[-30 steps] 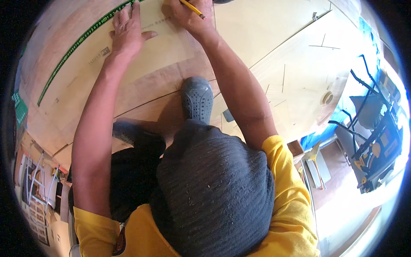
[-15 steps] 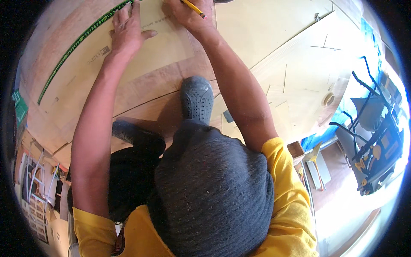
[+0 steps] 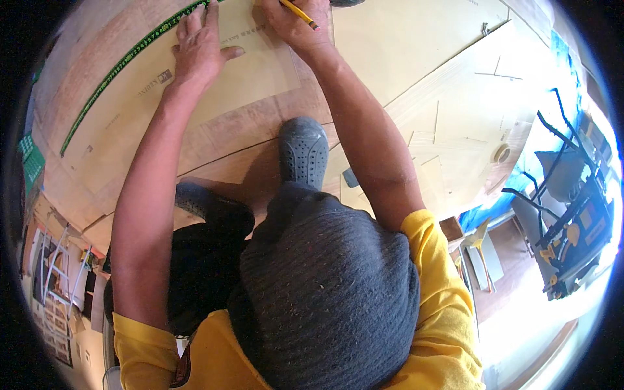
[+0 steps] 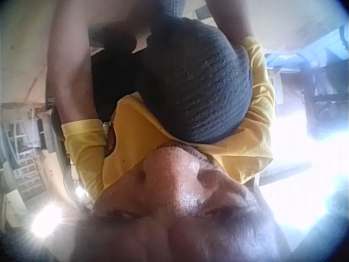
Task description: The person measures a wooden panel using a tape measure at a sink, then moves to the floor to mark the wood with a pencil and cut it using a utility knife.
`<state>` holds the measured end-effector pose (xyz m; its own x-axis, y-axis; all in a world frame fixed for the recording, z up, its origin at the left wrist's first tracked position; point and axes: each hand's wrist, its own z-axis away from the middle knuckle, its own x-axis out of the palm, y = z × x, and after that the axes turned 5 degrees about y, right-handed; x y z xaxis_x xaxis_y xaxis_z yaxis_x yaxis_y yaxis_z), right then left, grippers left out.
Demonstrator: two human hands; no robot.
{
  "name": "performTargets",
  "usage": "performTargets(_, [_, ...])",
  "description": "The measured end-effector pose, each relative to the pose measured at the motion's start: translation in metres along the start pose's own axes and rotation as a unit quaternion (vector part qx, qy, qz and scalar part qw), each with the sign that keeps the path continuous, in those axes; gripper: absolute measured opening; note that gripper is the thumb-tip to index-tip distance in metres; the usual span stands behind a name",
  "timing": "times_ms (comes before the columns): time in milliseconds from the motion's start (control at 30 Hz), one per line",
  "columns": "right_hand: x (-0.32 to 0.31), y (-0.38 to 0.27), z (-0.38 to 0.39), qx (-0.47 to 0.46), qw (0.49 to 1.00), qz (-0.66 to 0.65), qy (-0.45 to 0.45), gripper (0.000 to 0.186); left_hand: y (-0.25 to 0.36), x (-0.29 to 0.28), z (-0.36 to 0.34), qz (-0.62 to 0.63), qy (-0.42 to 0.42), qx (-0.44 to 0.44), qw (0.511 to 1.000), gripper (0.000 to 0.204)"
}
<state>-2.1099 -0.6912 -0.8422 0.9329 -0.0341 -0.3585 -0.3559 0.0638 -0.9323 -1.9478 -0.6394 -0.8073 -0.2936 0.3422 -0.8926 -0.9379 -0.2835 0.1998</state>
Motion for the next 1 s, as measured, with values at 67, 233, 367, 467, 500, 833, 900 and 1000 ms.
performTargets(67, [0.0003,-0.0001,-0.0001,-0.015,1.0,0.008,0.004,0.019,-0.0003,-0.0004,-0.0002,0.001,-0.004,-0.002,1.0,0.112])
performTargets(233, [0.0017,0.0012,0.0003,-0.007,1.0,-0.011,0.004,0.02,-0.0022,0.0002,0.0015,0.01,0.014,0.016,1.0,0.111])
performTargets(367, [0.0018,0.0018,0.0001,-0.019,1.0,-0.014,0.002,0.02,-0.0011,0.0001,0.0021,0.006,0.013,0.014,1.0,0.11])
performTargets(467, [0.002,0.0018,0.0003,0.003,1.0,-0.021,-0.003,0.02,-0.0002,-0.001,0.0022,0.004,0.01,0.012,1.0,0.109])
performTargets(500, [0.0014,0.0019,0.0003,0.01,1.0,-0.021,-0.007,0.02,0.0,-0.0013,0.0023,0.006,0.01,0.012,1.0,0.109])
performTargets(833, [-0.0004,0.0042,0.0,-0.057,0.998,0.002,0.001,0.021,0.0012,-0.0047,0.0029,0.0,-0.004,0.009,1.0,0.109])
performTargets(900, [0.0006,0.0044,0.0003,-0.028,0.999,-0.03,-0.006,0.021,0.0025,-0.0057,0.0027,-0.004,-0.009,0.004,1.0,0.108])
performTargets(1000, [0.0012,0.0046,-0.0003,-0.032,0.999,-0.005,0.0,0.022,0.0031,-0.0067,0.0023,-0.004,-0.014,0.0,1.0,0.108])
